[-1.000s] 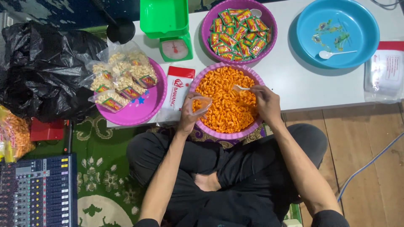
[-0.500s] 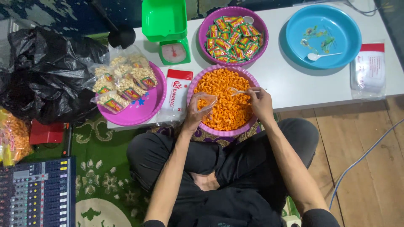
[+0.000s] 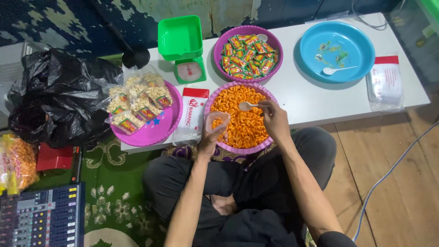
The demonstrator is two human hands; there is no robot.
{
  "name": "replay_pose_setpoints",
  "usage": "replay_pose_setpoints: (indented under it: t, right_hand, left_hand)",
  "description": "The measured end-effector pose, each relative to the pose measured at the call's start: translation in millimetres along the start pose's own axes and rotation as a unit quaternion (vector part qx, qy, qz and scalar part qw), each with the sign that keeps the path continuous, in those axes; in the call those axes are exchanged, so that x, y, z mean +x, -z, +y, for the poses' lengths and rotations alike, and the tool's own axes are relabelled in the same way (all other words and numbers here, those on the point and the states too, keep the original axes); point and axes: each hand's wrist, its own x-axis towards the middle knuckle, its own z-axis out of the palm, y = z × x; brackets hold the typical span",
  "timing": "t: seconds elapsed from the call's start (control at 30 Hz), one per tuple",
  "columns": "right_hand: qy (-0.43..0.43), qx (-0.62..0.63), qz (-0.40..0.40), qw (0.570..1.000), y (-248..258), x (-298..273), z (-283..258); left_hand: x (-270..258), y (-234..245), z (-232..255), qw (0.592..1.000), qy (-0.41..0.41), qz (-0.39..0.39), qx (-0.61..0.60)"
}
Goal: Scooping orange snacks from a bowl into small plastic bags using a spoon
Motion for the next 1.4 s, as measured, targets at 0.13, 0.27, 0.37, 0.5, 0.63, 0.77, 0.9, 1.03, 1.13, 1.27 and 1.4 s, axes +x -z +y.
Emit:
replay_pose_setpoints:
  t: [0.13,0.27,0.37,0.5,0.63,0.77,0.9,1.03,1.13,1.27,1.4]
  right_hand:
    - [-0.012,0.044,-0.010,0.999,6.4,5.2,17.8]
    - [0.014,0.048,-0.003,0.999,20.1,17.6,28.2]
    - [0.038,0.006,-0.010,0.999,29.8,30.9,32.2]
    - [0.090,-0.108,-0.055,0.989,34.8,49.5,31.0]
    - [0.067,-0.099,-0.111,0.987,15.1,56.2,62.7]
    - [-0.006,-0.039,-0.058,0.998,6.0,62.7,91.3]
    - [0.022,-0.028,0.005,0.999,10.8,60.3,83.2]
    - [0.040,-0.025,-0.035,0.998,3.7,51.5,61.5]
    - [0.056,0.008,-0.050,0.997,6.6,47.9,62.4]
    - [0.094,0.041,-0.049,0.994,15.8,39.6,53.1]
    - [0.122,0.027,-0.094,0.988,12.3,35.9,58.6]
  left_hand:
    - [-6.3,-14.9,-6.3,0.999,-0.008,-0.004,-0.033]
    - [-0.4,-3.7,-22.6,1.000,-0.005,0.001,0.016]
    - [10.4,-5.5,-8.9,0.997,0.007,-0.014,0.070]
    - [37.7,-2.1,10.1,0.998,0.045,-0.028,0.046]
    - [43.2,3.6,13.2,0.999,0.046,-0.007,0.025]
    - [45.9,20.5,-16.9,0.999,0.031,0.022,-0.006]
    - [49.3,37.2,-31.7,1.000,0.010,0.024,0.009]
    - [49.7,37.1,-33.5,0.998,0.029,0.045,-0.023]
    - [49.2,34.9,-33.5,0.999,0.027,0.027,-0.008]
    - [49.3,40.6,-40.1,1.000,0.006,0.024,-0.006]
    - [51.3,51.6,-49.6,1.000,0.005,0.024,-0.012]
